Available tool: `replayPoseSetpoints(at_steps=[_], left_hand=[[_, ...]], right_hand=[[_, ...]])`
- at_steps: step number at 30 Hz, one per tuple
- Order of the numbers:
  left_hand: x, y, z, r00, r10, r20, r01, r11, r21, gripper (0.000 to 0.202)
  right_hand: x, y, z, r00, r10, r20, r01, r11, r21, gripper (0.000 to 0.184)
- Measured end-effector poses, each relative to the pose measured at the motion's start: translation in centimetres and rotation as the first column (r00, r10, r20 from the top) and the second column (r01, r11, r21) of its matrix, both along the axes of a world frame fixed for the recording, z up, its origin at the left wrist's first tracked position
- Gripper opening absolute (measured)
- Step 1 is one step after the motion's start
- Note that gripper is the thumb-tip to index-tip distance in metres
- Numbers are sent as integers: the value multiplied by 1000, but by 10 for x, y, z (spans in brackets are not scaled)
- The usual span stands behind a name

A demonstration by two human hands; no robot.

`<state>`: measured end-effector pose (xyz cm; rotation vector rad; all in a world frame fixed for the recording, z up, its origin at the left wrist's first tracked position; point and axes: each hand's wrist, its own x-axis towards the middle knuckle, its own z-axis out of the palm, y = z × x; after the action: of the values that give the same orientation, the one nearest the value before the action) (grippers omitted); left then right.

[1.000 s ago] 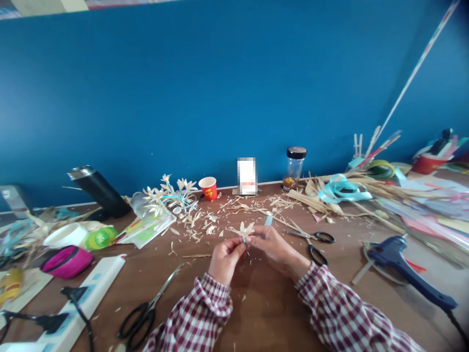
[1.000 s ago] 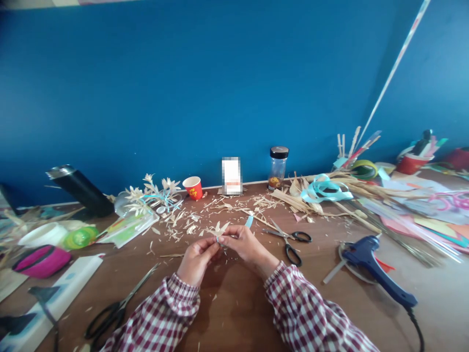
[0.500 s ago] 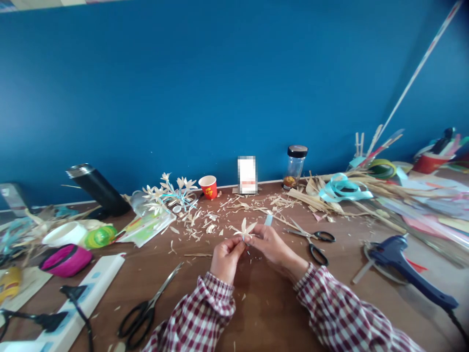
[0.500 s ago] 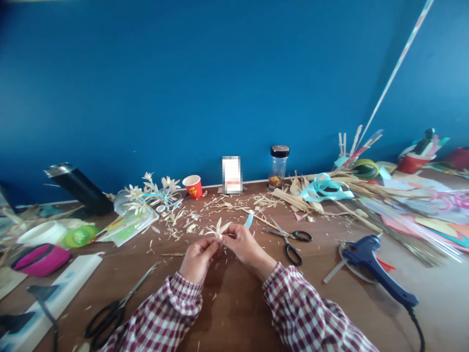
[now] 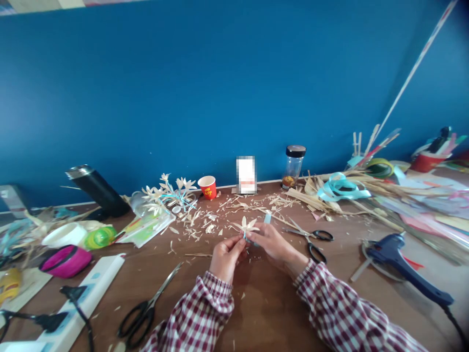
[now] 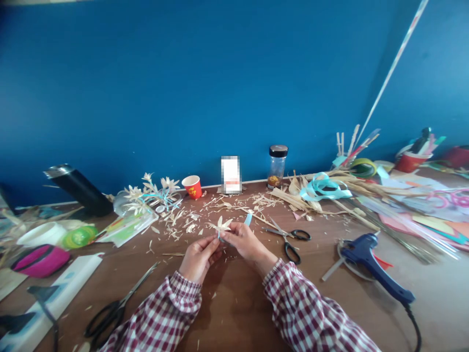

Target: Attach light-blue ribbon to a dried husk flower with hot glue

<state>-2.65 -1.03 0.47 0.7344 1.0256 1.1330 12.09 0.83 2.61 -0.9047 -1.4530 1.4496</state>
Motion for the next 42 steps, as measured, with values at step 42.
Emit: replayPoseSetpoints(at_steps=[42], left_hand=[[6, -3, -14, 804, 381, -456, -207, 899, 385, 26]], right_hand=[[-22, -3, -10, 979, -187, 79, 199, 963, -180, 21]])
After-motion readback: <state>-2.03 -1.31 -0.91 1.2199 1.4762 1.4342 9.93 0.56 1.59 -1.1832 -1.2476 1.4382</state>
